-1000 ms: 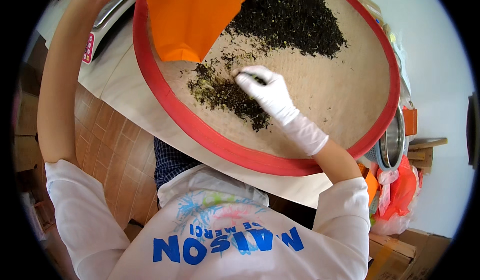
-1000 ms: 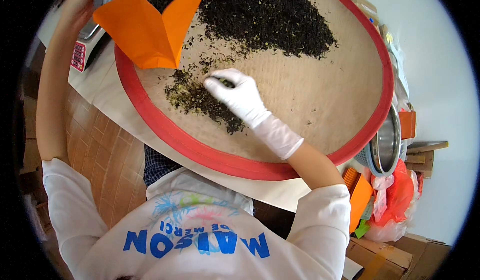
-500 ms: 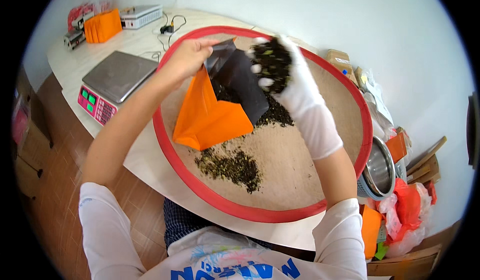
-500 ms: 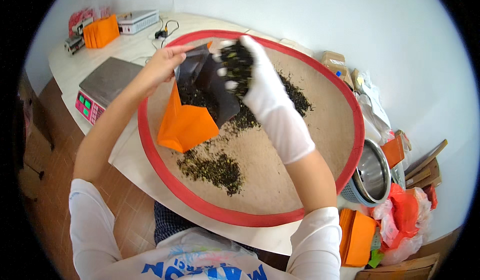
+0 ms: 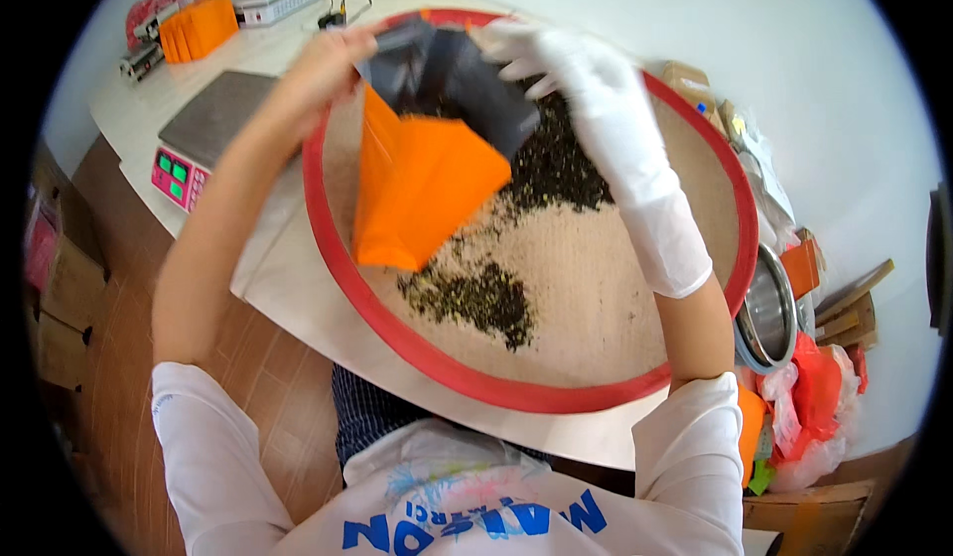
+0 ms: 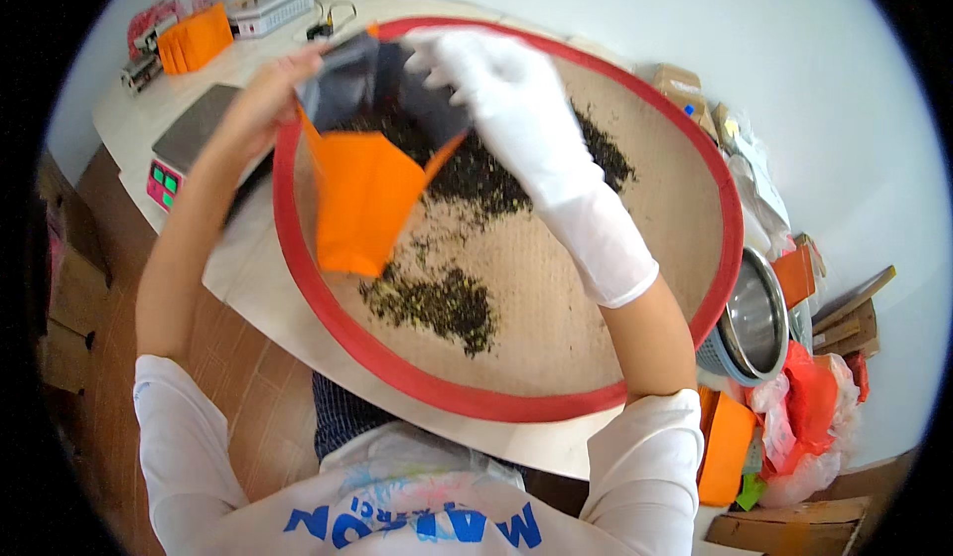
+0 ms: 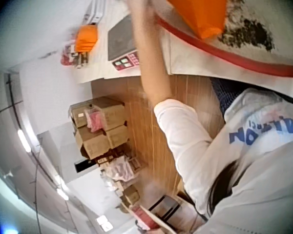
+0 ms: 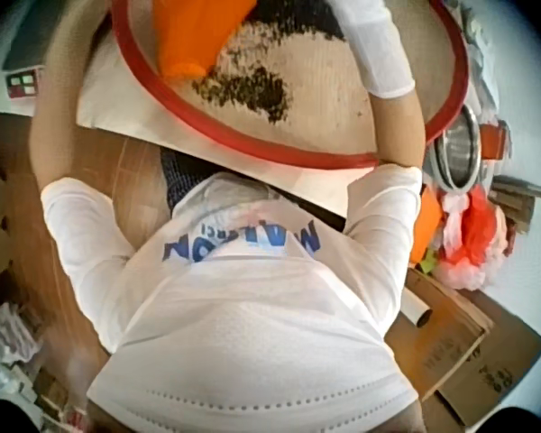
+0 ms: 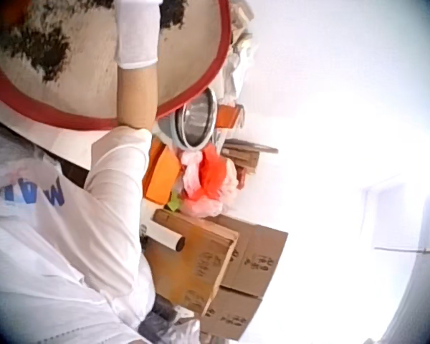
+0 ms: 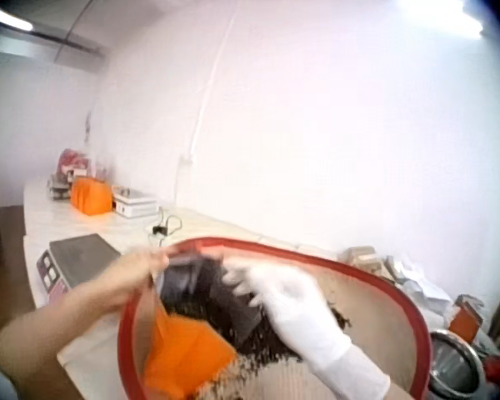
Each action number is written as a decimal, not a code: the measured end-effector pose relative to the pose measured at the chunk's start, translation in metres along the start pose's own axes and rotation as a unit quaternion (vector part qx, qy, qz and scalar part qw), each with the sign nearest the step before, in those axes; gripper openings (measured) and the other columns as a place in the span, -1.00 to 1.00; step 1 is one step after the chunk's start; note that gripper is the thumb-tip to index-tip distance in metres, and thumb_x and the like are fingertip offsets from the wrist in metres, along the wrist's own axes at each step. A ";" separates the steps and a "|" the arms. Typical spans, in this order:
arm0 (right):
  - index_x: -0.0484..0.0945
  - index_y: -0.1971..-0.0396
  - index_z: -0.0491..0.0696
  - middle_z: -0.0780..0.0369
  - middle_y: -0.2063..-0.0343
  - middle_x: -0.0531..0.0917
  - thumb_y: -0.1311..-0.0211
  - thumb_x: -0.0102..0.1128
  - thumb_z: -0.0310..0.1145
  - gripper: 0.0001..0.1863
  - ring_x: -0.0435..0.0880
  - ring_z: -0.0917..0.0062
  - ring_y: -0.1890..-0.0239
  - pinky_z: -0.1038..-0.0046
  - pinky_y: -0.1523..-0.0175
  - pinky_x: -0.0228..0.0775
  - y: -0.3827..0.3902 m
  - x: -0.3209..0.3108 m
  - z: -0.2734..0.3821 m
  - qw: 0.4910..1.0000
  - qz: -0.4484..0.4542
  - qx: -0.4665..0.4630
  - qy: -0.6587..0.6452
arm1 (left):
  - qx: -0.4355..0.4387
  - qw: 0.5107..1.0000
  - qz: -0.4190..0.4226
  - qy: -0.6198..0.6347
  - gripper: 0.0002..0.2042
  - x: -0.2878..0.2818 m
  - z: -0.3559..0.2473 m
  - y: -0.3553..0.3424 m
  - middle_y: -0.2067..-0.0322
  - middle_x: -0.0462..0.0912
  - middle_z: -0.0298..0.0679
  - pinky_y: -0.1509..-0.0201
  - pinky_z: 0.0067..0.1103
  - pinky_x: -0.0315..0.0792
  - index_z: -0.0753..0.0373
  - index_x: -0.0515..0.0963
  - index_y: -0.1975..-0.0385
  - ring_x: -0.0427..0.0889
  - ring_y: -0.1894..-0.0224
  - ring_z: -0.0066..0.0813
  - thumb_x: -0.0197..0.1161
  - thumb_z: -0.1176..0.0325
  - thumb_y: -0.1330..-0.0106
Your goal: The person sorts dark tea leaves on a large circular tray, picking out lighter-colored stems and debris by hand. They then use an orange scoop to transfer the sorted leaves into an orange paper bag.
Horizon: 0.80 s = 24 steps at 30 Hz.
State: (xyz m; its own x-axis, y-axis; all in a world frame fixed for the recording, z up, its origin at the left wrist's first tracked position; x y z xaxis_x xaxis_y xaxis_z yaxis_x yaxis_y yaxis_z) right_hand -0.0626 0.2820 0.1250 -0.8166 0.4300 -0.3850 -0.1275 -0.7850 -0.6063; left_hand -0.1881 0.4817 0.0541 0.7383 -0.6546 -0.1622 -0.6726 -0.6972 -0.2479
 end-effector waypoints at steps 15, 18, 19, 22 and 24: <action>0.25 -0.27 -0.19 -0.07 -0.27 0.30 -0.39 -0.07 -0.08 -0.39 0.18 0.08 -0.36 0.25 -0.44 -0.02 0.146 0.153 -0.204 0.968 0.181 0.099 0.144 | 0.061 0.987 -0.120 0.089 -0.72 -0.097 -0.009 0.010 0.62 0.42 -0.57 0.73 -0.79 -0.07 0.19 0.51 -0.05 0.15 0.76 -0.85 0.06 0.38 -0.38; 0.28 -0.27 -0.16 -0.04 -0.30 0.28 -0.46 -0.17 -0.08 -0.44 0.15 0.12 -0.39 0.27 -0.46 -0.05 0.165 0.188 -0.147 0.963 0.264 0.004 0.062 | 0.067 0.985 -0.127 0.095 -0.69 -0.079 -0.013 0.022 0.60 0.48 -0.55 0.72 -0.82 -0.04 0.20 0.49 -0.10 0.19 0.76 -0.85 0.07 0.37 -0.38; 0.29 -0.27 -0.15 -0.03 -0.30 0.29 -0.45 -0.16 -0.10 -0.46 0.17 0.13 -0.38 0.26 -0.46 -0.05 0.172 0.184 -0.132 0.959 0.280 0.024 0.044 | 0.068 0.985 -0.121 0.099 -0.68 -0.078 -0.010 0.022 0.59 0.49 -0.55 0.73 -0.82 -0.04 0.21 0.49 -0.11 0.19 0.76 -0.85 0.08 0.36 -0.38; 0.30 -0.26 -0.17 0.00 -0.27 0.33 -0.43 -0.13 -0.18 -0.48 0.23 0.13 -0.35 0.23 -0.44 0.00 0.173 0.147 -0.106 0.956 0.279 0.011 0.092 | 0.041 0.985 -0.155 0.064 -0.65 -0.089 -0.021 0.043 0.50 0.58 -0.48 0.68 -0.83 0.13 0.24 0.46 -0.14 0.34 0.68 -0.83 0.11 0.33 -0.38; 0.28 -0.26 -0.19 -0.05 -0.23 0.36 -0.40 -0.10 -0.23 -0.49 0.24 0.07 -0.33 0.21 -0.42 0.01 0.180 0.096 -0.131 0.967 0.153 0.102 0.178 | 0.029 0.984 -0.163 0.066 -0.72 -0.103 -0.023 0.050 0.54 0.48 -0.43 0.65 -0.75 0.16 0.29 0.43 -0.06 0.30 0.66 -0.76 0.05 0.36 -0.41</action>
State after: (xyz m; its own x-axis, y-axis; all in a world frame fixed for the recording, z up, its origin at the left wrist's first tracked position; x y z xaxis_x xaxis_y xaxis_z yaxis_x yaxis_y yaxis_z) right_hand -0.0902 0.2407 -0.1126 -0.5927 0.2624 -0.7615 -0.0491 -0.9555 -0.2910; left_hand -0.2988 0.5079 0.0809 0.8987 -0.4346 0.0589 -0.3953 -0.8608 -0.3205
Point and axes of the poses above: each hand's wrist, its own y-axis away from the middle knuckle, its own x-axis out of the palm, z = x × y, the point moved 9 cm from there along -y, towards the middle knuckle
